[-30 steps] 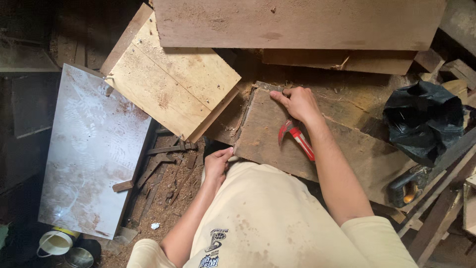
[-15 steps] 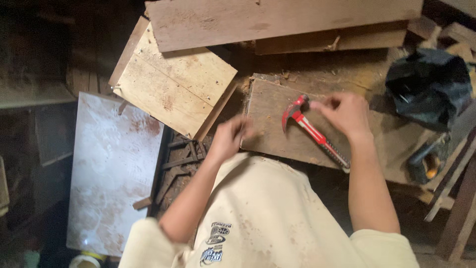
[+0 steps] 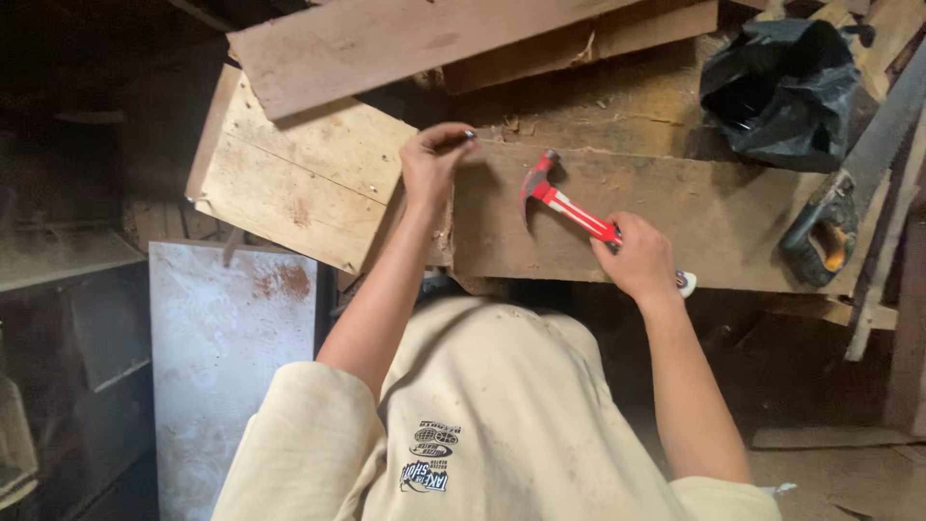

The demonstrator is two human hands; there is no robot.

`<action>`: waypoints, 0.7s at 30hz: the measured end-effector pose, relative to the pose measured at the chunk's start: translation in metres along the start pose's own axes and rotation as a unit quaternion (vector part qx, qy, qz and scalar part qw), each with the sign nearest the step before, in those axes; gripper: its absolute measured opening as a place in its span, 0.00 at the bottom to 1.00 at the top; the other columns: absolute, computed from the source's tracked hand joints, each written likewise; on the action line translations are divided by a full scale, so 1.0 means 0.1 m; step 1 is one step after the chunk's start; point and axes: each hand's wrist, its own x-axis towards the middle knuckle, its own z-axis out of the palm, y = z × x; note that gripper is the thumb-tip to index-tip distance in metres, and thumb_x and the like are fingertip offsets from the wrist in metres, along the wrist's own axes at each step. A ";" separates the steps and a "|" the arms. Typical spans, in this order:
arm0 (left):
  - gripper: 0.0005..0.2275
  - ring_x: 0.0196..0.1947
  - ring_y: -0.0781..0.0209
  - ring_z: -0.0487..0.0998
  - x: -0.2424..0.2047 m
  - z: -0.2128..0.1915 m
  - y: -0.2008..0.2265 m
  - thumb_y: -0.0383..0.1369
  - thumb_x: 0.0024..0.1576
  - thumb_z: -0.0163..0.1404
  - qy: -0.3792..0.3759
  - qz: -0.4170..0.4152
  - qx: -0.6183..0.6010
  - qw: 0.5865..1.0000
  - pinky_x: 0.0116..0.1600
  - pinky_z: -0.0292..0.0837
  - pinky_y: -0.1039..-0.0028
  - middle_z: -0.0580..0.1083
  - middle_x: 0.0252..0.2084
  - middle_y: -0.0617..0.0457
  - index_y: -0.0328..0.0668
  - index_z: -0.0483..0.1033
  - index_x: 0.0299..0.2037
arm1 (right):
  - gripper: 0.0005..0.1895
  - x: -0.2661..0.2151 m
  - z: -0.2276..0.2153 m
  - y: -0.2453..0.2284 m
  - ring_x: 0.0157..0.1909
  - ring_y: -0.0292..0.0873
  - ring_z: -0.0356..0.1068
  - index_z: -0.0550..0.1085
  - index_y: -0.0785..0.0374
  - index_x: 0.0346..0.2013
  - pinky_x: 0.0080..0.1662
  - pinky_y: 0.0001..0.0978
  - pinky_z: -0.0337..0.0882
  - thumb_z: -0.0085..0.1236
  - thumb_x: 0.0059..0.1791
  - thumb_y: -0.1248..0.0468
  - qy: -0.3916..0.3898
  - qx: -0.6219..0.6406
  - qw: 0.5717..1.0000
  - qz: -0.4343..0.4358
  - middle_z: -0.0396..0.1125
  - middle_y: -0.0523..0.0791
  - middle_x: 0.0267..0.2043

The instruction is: The person saws a small wooden block on a workbench, then moves several planks and a plastic bag aside. They retrieve a nail from the bag and hammer it into a plank, repeating the process with additional nails.

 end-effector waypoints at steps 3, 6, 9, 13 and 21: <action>0.05 0.38 0.61 0.83 0.03 -0.01 -0.04 0.22 0.58 0.58 0.016 0.100 0.118 0.988 0.45 0.78 0.73 0.82 0.38 0.48 0.34 0.80 0.43 | 0.14 0.00 0.09 0.11 0.41 0.57 0.74 0.76 0.62 0.39 0.43 0.48 0.73 0.67 0.45 0.58 0.003 0.019 1.000 -0.006 0.73 0.52 0.37; 0.03 0.38 0.47 0.82 0.01 -0.02 -0.09 0.23 0.63 0.51 0.016 0.192 0.243 0.951 0.43 0.76 0.64 0.79 0.38 0.42 0.36 0.75 0.45 | 0.15 -0.04 0.19 0.23 0.38 0.57 0.75 0.76 0.63 0.40 0.42 0.47 0.74 0.68 0.45 0.58 0.023 0.050 0.998 -0.031 0.73 0.52 0.34; 0.05 0.42 0.37 0.79 0.09 0.00 -0.12 0.24 0.62 0.47 -0.021 0.209 0.293 0.933 0.45 0.74 0.56 0.78 0.40 0.39 0.40 0.72 0.47 | 0.18 0.00 0.26 0.25 0.35 0.55 0.76 0.76 0.62 0.37 0.41 0.45 0.75 0.71 0.44 0.53 0.018 0.074 0.997 -0.022 0.73 0.52 0.31; 0.07 0.43 0.34 0.77 0.27 -0.01 -0.27 0.28 0.63 0.46 -0.064 0.160 0.363 0.916 0.46 0.72 0.51 0.77 0.40 0.39 0.43 0.72 0.50 | 0.32 -0.10 0.36 0.21 0.33 0.53 0.76 0.76 0.63 0.36 0.39 0.44 0.75 0.77 0.36 0.41 -0.034 0.080 0.996 0.028 0.72 0.50 0.28; 0.05 0.39 0.37 0.79 0.39 0.07 -0.40 0.34 0.66 0.46 -0.095 0.159 0.360 0.914 0.41 0.72 0.51 0.79 0.37 0.44 0.47 0.72 0.48 | 0.42 -0.17 0.26 0.05 0.34 0.54 0.75 0.76 0.61 0.38 0.39 0.46 0.74 0.78 0.25 0.35 -0.043 0.004 0.999 -0.009 0.73 0.49 0.30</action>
